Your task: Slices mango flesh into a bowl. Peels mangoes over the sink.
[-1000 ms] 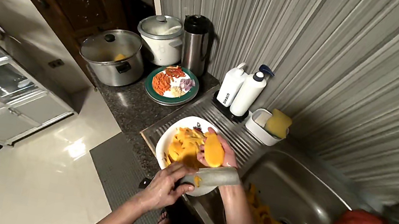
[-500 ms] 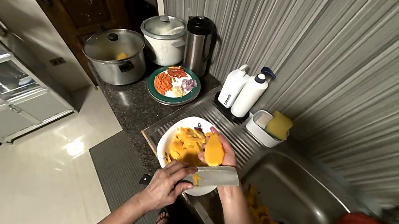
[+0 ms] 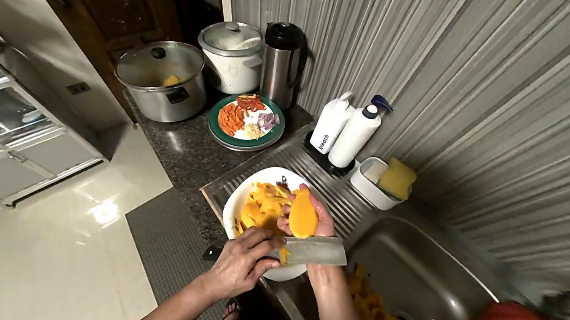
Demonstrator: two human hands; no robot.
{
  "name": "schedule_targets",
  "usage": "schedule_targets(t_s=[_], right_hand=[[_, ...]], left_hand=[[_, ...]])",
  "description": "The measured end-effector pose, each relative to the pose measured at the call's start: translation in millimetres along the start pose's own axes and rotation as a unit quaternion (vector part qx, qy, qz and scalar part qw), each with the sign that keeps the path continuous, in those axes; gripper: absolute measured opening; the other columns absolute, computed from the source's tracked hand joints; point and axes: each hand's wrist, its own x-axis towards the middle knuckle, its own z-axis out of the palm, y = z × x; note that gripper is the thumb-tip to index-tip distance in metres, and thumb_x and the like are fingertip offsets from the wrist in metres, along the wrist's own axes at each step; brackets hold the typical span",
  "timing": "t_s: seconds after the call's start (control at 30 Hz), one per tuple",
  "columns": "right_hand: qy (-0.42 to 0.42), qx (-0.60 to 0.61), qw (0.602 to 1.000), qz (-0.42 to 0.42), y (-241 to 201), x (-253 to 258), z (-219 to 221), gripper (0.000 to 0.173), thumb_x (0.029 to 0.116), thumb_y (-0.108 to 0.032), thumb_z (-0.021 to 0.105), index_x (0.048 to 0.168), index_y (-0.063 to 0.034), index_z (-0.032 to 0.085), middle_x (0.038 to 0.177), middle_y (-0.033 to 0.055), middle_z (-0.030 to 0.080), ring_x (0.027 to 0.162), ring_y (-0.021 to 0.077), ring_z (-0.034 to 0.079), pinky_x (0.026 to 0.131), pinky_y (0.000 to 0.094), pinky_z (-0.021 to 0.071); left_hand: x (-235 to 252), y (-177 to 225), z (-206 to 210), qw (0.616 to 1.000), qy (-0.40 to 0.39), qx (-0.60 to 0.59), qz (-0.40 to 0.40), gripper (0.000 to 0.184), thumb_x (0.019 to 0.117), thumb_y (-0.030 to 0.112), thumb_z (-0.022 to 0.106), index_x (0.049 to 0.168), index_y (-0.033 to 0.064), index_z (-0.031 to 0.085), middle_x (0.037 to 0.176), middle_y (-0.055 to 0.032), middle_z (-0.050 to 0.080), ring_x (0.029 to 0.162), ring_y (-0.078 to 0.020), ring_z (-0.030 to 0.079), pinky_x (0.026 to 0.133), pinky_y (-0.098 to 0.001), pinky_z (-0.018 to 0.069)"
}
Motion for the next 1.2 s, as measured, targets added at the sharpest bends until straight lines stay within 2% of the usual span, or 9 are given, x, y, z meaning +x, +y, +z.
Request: schedule_targets(t_s=[0.13, 0.27, 0.4, 0.57, 0.63, 0.7, 0.77, 1.0, 1.2], right_hand=[[0.002, -0.011, 1.0, 0.004, 1, 1, 2, 0.043, 0.108, -0.043, 0.023, 0.128, -0.0189, 0.053, 0.089, 0.0058, 0.065, 0.061, 0.018, 0.062, 0.048, 0.0326, 0.0505], [-0.006, -0.011, 1.0, 0.01, 3, 2, -3, 0.041, 0.1087, -0.036, 0.026, 0.128, -0.0147, 0.054, 0.088, 0.0077, 0.065, 0.061, 0.0195, 0.062, 0.048, 0.0333, 0.0519], [-0.04, -0.021, 0.999, -0.017, 17, 7, -19, 0.037, 0.1082, -0.026, 0.03, 0.129, -0.0078, 0.054, 0.089, 0.0096, 0.067, 0.068, 0.0193, 0.068, 0.058, 0.0323, 0.0584], [-0.071, 0.052, 0.996, -0.023, 9, -9, -27, 0.04, 0.1081, -0.026, 0.032, 0.127, -0.0041, 0.059, 0.099, 0.0126, 0.068, 0.082, 0.0223, 0.07, 0.071, 0.0366, 0.0614], [-0.083, 0.03, 0.996, -0.027, 0, -8, -30, 0.041, 0.1071, -0.027, 0.031, 0.13, -0.006, 0.058, 0.101, 0.0119, 0.067, 0.079, 0.0217, 0.069, 0.068, 0.0367, 0.061], [-0.062, 0.002, 0.998, -0.025, -6, -1, -25, 0.046, 0.1093, -0.033, 0.024, 0.133, -0.0092, 0.055, 0.098, 0.0108, 0.067, 0.069, 0.0204, 0.067, 0.057, 0.0353, 0.0584], [-0.029, -0.009, 0.999, -0.024, -9, 0, -17, 0.048, 0.11, -0.037, 0.022, 0.135, -0.0111, 0.054, 0.096, 0.01, 0.066, 0.067, 0.0197, 0.065, 0.052, 0.0339, 0.0554], [-0.056, 0.026, 0.998, -0.015, -2, 1, -17, 0.04, 0.1079, -0.034, 0.027, 0.122, -0.0121, 0.057, 0.094, 0.0085, 0.067, 0.07, 0.0203, 0.066, 0.051, 0.0335, 0.0548], [-0.061, 0.04, 0.997, -0.003, 6, -1, -20, 0.039, 0.1083, -0.031, 0.027, 0.122, -0.0089, 0.057, 0.093, 0.0106, 0.067, 0.067, 0.021, 0.066, 0.053, 0.0337, 0.0554]], left_hand=[[1, -3, -3, 1.0, 0.001, 0.02, 0.003, 0.038, 0.1046, 0.046, 0.052, 0.13, 0.0229, 0.068, 0.121, -0.0068, 0.069, 0.109, -0.0199, 0.066, 0.089, -0.0357, 0.0572], [1, -5, -2, 1.0, -0.013, 0.018, 0.005, 0.038, 0.1048, 0.047, 0.052, 0.13, 0.0229, 0.068, 0.122, -0.0057, 0.069, 0.11, -0.0197, 0.066, 0.091, -0.036, 0.0569], [7, -4, 1, 1.0, -0.014, 0.017, 0.0, 0.039, 0.1052, 0.046, 0.051, 0.126, 0.0199, 0.07, 0.121, -0.0054, 0.07, 0.109, -0.0193, 0.066, 0.089, -0.0363, 0.0575], [1, -25, -11, 0.999, -0.03, -0.001, -0.026, 0.04, 0.1055, 0.045, 0.051, 0.126, 0.0163, 0.07, 0.121, -0.0056, 0.071, 0.114, -0.0184, 0.066, 0.097, -0.0375, 0.0556], [-1, -22, -15, 0.999, -0.04, -0.009, -0.015, 0.04, 0.1057, 0.045, 0.051, 0.127, 0.0171, 0.069, 0.122, -0.0056, 0.07, 0.116, -0.0182, 0.065, 0.099, -0.0371, 0.0548], [-3, -13, -15, 0.998, -0.05, -0.025, -0.004, 0.039, 0.1057, 0.045, 0.051, 0.128, 0.0177, 0.069, 0.122, -0.0053, 0.071, 0.115, -0.0182, 0.065, 0.099, -0.0365, 0.0544], [-2, -7, -13, 0.998, -0.055, -0.036, -0.001, 0.038, 0.1059, 0.043, 0.052, 0.127, 0.0177, 0.07, 0.121, -0.0045, 0.071, 0.114, -0.0174, 0.065, 0.099, -0.0354, 0.0543], [1, -4, -10, 0.998, -0.057, -0.013, 0.004, 0.037, 0.1056, 0.044, 0.052, 0.126, 0.0185, 0.07, 0.119, -0.005, 0.071, 0.112, -0.0182, 0.065, 0.095, -0.0352, 0.0557], [9, -6, -2, 0.999, -0.046, 0.007, 0.01, 0.036, 0.1043, 0.046, 0.054, 0.123, 0.0202, 0.071, 0.118, -0.0069, 0.07, 0.11, -0.0196, 0.066, 0.091, -0.0364, 0.0574]])
